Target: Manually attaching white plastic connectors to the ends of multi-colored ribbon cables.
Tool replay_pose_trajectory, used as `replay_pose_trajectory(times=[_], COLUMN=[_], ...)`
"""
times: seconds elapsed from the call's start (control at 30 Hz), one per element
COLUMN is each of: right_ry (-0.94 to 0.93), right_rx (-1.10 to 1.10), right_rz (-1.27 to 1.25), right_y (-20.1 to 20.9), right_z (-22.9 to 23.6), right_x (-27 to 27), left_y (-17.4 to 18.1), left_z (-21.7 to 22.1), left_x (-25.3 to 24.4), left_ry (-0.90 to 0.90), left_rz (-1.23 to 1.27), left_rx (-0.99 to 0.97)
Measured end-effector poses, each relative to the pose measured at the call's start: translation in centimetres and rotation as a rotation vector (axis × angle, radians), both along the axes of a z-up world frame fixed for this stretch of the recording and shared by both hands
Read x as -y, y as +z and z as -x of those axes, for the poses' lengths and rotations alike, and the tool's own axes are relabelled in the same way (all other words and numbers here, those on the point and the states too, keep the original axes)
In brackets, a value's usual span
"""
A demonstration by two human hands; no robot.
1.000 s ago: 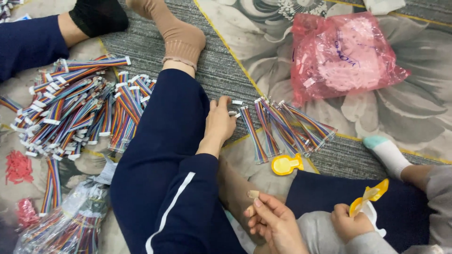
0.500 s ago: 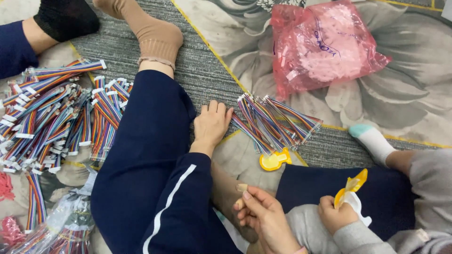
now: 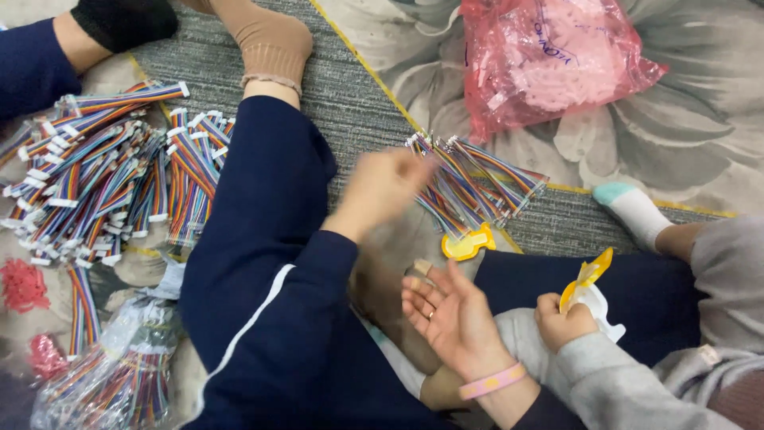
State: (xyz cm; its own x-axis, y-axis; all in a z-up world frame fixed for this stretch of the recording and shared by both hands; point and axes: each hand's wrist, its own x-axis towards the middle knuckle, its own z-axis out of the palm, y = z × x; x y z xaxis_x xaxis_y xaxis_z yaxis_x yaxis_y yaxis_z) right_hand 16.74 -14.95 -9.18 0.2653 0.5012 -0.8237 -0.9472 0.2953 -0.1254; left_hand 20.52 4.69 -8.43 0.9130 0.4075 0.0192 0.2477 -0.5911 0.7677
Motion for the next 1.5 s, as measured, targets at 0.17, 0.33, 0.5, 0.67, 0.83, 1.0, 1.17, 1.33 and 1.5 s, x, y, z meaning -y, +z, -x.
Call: replay_pose_trajectory(times=[0.17, 0.33, 0.5, 0.67, 0.83, 1.0, 1.17, 1.33, 1.5], right_ry=[-0.120, -0.093, 0.172, 0.205, 0.126, 0.039, 0.275, 0.495, 0.498], right_rx=[-0.042, 0.070, 0.103, 0.199, 0.178, 0.382, 0.410, 0.617, 0.778], right_rz=[-0.166, -0.301, -0.159, -0.045, -0.084, -0.375, -0.359, -0.127, -0.085], right_y=[-1.0, -0.3, -0.2, 0.9, 0.6, 3.0, 4.6, 5.9, 5.2], right_z=[0.0, -0.1, 0.8, 0.7, 0.4, 0.3, 1.5, 2.3, 2.7], right_x=[0.9, 0.9, 1.0, 0.5, 1.3, 1.5, 1.4, 0.8, 1.4], left_y=[6.6, 2.4, -6.6, -5.9, 2.9, 8.8, 8.7, 8.1, 7.3], left_z=[3.4, 1.9, 0.2, -0.1, 2.2, 9.4, 14.0, 16.0, 17.7], left_x=[5.6, 4.2, 5.3, 4.9, 3.9, 4.5, 4.0, 5.0, 6.9], left_ry=[-0.422, -0.249, -0.333, -0.395, -0.367, -0.289, -0.233, 0.111, 0.156], left_rz=[0.026, 0.440, -0.515, -0.526, -0.287, -0.348, -0.418, -0.061, 1.108], left_rx=[-0.144, -0.004, -0.126, -0.167, -0.028, 0.190, 0.266, 0.365, 0.155])
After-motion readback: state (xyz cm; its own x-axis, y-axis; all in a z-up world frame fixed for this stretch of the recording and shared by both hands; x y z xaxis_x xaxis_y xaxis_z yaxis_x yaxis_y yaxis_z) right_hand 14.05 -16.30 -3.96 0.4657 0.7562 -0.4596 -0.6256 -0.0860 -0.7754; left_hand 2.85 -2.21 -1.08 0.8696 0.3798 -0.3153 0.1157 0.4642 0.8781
